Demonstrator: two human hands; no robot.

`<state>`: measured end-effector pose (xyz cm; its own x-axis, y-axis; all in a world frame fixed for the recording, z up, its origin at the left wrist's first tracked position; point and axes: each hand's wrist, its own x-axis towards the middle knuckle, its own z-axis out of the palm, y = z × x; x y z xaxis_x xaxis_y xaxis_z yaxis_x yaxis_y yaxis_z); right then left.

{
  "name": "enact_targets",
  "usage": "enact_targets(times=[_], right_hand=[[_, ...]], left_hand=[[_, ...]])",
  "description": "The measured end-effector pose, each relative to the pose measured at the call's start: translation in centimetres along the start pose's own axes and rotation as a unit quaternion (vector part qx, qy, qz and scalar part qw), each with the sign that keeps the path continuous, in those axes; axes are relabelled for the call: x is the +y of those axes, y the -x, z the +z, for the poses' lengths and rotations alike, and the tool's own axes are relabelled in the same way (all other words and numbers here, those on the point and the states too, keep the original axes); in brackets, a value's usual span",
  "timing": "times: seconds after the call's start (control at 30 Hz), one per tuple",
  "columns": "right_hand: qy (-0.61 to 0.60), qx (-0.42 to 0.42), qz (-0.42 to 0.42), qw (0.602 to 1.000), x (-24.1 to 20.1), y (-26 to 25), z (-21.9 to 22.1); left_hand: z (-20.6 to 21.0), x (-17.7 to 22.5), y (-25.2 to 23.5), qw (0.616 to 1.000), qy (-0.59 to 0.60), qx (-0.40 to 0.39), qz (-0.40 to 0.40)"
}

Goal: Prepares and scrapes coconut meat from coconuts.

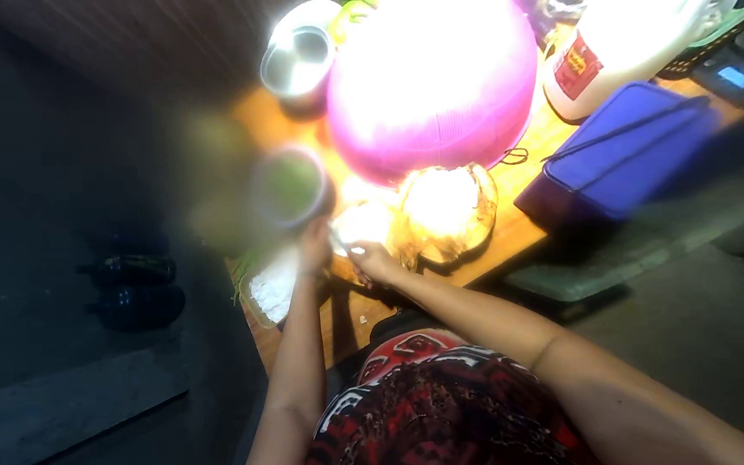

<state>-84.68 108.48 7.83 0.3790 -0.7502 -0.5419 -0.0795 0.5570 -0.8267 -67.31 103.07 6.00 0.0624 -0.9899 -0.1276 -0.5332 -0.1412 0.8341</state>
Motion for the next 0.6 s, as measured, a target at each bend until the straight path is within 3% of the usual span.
enact_targets(times=[0.1, 0.3, 0.47, 0.6], right_hand=[[0.03, -0.023, 0.006, 0.999, 0.4, 1.1, -1.1], [-0.046, 0.027, 0.012, 0.999, -0.1, -0.4, -0.2], [-0.022, -0.017, -0.014, 1.0, 0.9, -0.3, 0.0], [0.002, -0.034, 0.014, 0.999, 0.2, 0.8, -1.8]], left_hand=[[-0.1, 0.8, 0.3, 1.0, -0.009, 0.003, 0.0], [0.0, 0.4, 0.2, 1.0, 0.003, 0.008, -0.005], [0.0, 0.3, 0.0, 1.0, -0.013, 0.003, -0.011], [-0.1, 0.8, 0.2, 1.0, -0.011, 0.007, -0.012]])
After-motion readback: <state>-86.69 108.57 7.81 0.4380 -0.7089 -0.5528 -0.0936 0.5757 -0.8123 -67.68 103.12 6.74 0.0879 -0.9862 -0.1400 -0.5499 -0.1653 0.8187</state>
